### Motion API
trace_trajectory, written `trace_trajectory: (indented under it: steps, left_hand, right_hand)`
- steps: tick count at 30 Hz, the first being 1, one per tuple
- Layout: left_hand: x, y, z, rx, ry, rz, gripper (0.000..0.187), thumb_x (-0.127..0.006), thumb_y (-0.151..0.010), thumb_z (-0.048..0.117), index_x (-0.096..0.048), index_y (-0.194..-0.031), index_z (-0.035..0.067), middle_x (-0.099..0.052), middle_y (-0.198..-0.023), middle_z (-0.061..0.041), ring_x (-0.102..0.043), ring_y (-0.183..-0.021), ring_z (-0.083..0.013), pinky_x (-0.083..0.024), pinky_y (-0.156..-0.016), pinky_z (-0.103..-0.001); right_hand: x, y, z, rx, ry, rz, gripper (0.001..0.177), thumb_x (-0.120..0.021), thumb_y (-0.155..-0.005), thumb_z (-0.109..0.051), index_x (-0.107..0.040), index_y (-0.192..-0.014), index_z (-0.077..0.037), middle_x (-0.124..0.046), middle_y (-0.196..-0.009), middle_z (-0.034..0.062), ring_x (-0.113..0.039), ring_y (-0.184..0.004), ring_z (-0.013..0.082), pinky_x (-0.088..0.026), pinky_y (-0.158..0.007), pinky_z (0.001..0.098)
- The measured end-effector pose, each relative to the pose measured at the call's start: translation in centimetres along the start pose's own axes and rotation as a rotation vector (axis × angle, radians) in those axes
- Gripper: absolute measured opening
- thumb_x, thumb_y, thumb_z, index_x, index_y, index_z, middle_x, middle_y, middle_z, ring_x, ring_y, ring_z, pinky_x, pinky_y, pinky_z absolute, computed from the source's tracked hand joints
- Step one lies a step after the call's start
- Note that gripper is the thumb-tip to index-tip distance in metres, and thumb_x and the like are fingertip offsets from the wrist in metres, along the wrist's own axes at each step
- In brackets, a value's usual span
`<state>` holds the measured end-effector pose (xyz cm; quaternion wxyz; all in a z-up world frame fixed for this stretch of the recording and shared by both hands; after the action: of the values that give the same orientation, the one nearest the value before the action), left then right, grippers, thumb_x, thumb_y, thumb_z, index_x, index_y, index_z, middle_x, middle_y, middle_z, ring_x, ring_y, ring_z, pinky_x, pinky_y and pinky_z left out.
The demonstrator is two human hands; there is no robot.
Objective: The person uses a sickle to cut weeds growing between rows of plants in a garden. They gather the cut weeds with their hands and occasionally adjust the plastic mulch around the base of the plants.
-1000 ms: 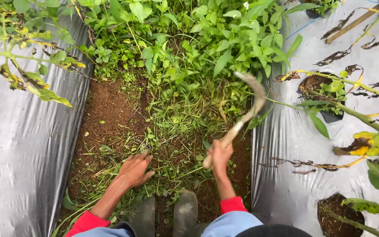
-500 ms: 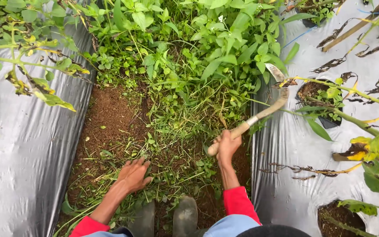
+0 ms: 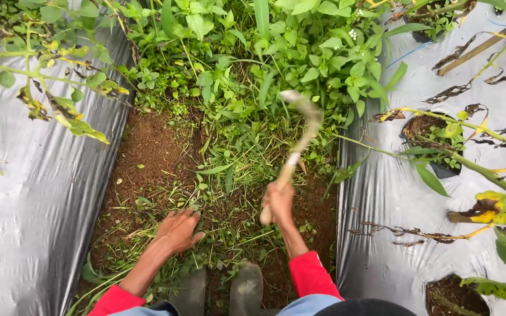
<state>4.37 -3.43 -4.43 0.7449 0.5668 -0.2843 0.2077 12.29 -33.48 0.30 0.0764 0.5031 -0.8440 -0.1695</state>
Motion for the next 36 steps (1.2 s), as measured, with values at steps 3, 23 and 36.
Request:
trace_trajectory:
  steps: [3, 23, 36]
  left_hand:
    - [2.6, 1.5, 0.9, 0.007, 0.028, -0.008, 0.062, -0.056, -0.1, 0.046, -0.043, -0.152, 0.013, -0.041, -0.159, -0.017, -0.039, -0.148, -0.0307, -0.025, -0.125, -0.053]
    - [-1.3, -0.2, -0.8, 0.015, -0.055, -0.046, 0.063, -0.052, -0.1, 0.062, -0.053, -0.134, 0.009, -0.038, -0.157, -0.016, -0.047, -0.141, -0.0331, -0.032, -0.122, -0.052]
    - [-1.3, -1.4, 0.8, -0.051, -0.091, -0.08, 0.057, -0.052, -0.1, 0.06, -0.054, -0.127, 0.011, -0.033, -0.159, -0.018, -0.038, -0.147, -0.0391, -0.03, -0.124, -0.056]
  right_hand:
    - [-3.8, 8.5, 4.6, -0.405, 0.279, -0.622, 0.008, -0.061, -0.089, 0.001, -0.057, -0.096, -0.001, -0.058, -0.058, 0.004, -0.054, -0.04, 0.0117, -0.048, -0.033, 0.0228]
    - [3.1, 4.1, 7.2, -0.281, -0.061, -0.169, 0.019, -0.06, -0.102, -0.02, -0.055, -0.117, -0.008, -0.055, -0.067, 0.0026, -0.05, -0.049, 0.0112, -0.047, -0.039, 0.0253]
    - [8.4, 1.6, -4.1, 0.198, -0.028, 0.267, 0.016, -0.061, -0.098, -0.008, -0.045, -0.099, -0.011, -0.052, -0.057, 0.003, -0.049, -0.04, 0.0125, -0.048, -0.035, 0.0301]
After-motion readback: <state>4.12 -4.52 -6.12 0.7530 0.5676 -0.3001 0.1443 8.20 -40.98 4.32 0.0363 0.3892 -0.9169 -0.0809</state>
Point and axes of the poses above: each hand's wrist, its own y-axis away from the middle knuckle, its own x-axis out of the back of the hand, z = x × y, the point moved 8 cm from there along -y, towards the middle knuckle
